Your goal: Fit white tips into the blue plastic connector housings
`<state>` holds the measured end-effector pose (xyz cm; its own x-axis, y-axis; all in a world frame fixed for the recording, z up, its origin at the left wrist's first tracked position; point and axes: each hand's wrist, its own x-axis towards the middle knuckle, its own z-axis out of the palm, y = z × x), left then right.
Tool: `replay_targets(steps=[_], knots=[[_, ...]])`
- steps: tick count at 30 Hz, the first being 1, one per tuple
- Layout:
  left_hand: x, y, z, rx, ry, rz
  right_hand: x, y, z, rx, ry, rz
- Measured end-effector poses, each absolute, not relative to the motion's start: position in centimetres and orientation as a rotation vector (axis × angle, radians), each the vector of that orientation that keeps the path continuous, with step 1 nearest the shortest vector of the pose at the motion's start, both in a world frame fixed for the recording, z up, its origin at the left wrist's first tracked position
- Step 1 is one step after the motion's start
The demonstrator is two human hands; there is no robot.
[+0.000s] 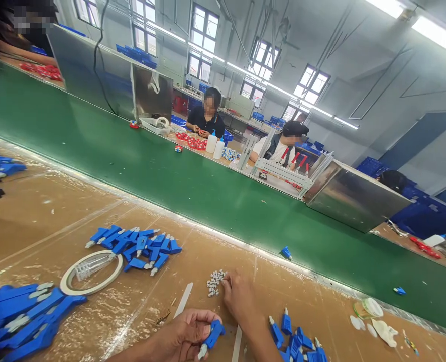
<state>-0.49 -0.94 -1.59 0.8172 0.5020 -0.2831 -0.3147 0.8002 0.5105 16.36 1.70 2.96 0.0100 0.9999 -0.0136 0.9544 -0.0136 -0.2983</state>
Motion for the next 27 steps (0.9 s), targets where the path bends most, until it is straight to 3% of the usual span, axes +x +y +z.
replay_targets(steps=[8,14,27], knots=[[-0.4,-1.1,-1.7,0.442,0.441,0.462,15.5,2.7,3.8,-2.224,-2.192,0.336],[-0.6,-0.7,-1.8,0.420,0.394,0.473,15.5,2.6,3.3,-2.179,-1.986,0.447],[-0.4,-0.2,-1.8,0.431,0.433,0.758,17.0,-5.0,2.0,-1.447,-1.104,1.408]])
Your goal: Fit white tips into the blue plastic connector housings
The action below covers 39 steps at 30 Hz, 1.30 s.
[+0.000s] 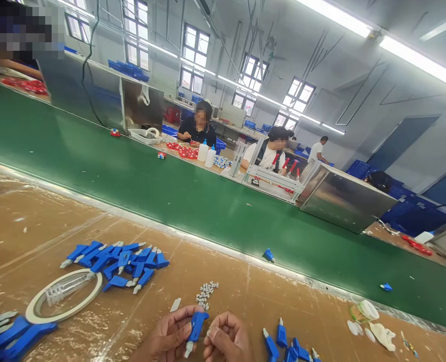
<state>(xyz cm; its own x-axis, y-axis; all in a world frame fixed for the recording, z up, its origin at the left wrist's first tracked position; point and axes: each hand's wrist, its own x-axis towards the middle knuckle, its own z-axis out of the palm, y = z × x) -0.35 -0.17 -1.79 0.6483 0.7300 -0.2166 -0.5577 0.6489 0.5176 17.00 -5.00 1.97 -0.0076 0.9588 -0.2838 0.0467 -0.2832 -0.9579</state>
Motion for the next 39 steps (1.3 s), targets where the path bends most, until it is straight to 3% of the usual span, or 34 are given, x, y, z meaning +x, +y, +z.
replay_targets(steps=[5,31,39], knots=[[-0.3,-0.4,-2.0,0.485,0.480,0.769,15.5,-5.8,1.8,-1.273,-0.882,1.470],[-0.9,-0.6,-1.1,0.489,0.503,0.716,14.3,-6.5,1.5,-1.355,-0.978,1.329],[-0.9,-0.1,0.6,0.316,0.579,0.498,15.2,-6.3,2.1,-1.264,-1.820,0.430]])
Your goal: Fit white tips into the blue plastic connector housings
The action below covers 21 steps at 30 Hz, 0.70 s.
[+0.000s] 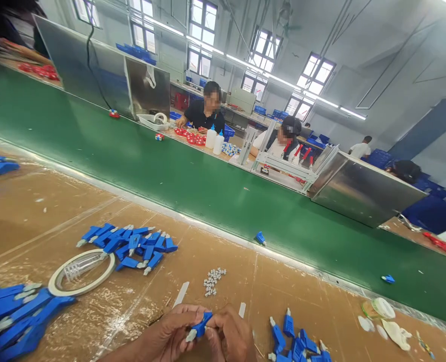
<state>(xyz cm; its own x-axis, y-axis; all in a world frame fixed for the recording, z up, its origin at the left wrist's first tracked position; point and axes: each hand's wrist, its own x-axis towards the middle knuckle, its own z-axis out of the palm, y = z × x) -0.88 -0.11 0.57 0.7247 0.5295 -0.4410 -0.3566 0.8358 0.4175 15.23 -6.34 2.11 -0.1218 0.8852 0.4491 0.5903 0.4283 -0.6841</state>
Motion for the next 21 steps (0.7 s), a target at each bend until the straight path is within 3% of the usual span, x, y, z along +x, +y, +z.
replay_targets(steps=[10,21], knots=[[-1.1,0.2,0.4,0.205,0.635,0.421,16.5,-5.2,2.5,-1.109,-2.135,0.380],[-1.1,0.7,0.1,0.198,0.568,0.381,16.3,-5.1,2.9,-0.980,-2.395,-0.171]])
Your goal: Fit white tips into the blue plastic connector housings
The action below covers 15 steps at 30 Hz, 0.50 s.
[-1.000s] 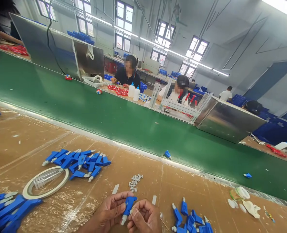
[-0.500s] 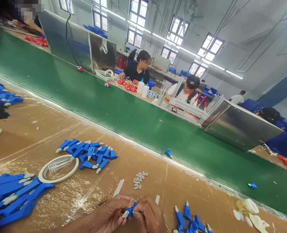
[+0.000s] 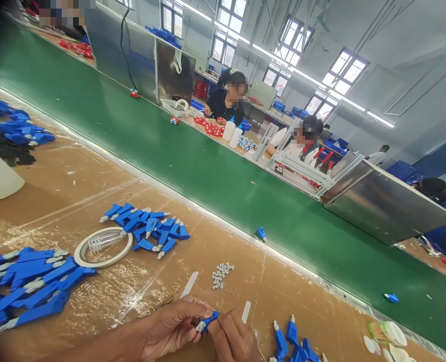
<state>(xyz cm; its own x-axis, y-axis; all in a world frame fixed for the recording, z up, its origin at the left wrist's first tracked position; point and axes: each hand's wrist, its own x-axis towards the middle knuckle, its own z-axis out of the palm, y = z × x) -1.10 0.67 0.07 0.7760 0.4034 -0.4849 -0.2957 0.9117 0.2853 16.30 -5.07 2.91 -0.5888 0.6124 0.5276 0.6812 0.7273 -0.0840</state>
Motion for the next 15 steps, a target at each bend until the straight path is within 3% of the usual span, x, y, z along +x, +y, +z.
replay_targets(steps=[3,9,15], knots=[[-1.2,0.8,0.1,0.219,0.540,0.367,16.3,-4.9,3.8,-0.985,-2.375,-0.069],[-1.4,0.7,0.0,0.321,0.507,0.335,16.5,-4.5,4.8,-1.114,-2.111,0.540],[-1.3,0.4,-0.2,0.342,0.524,0.348,17.1,-4.7,4.9,-1.207,-2.087,0.617]])
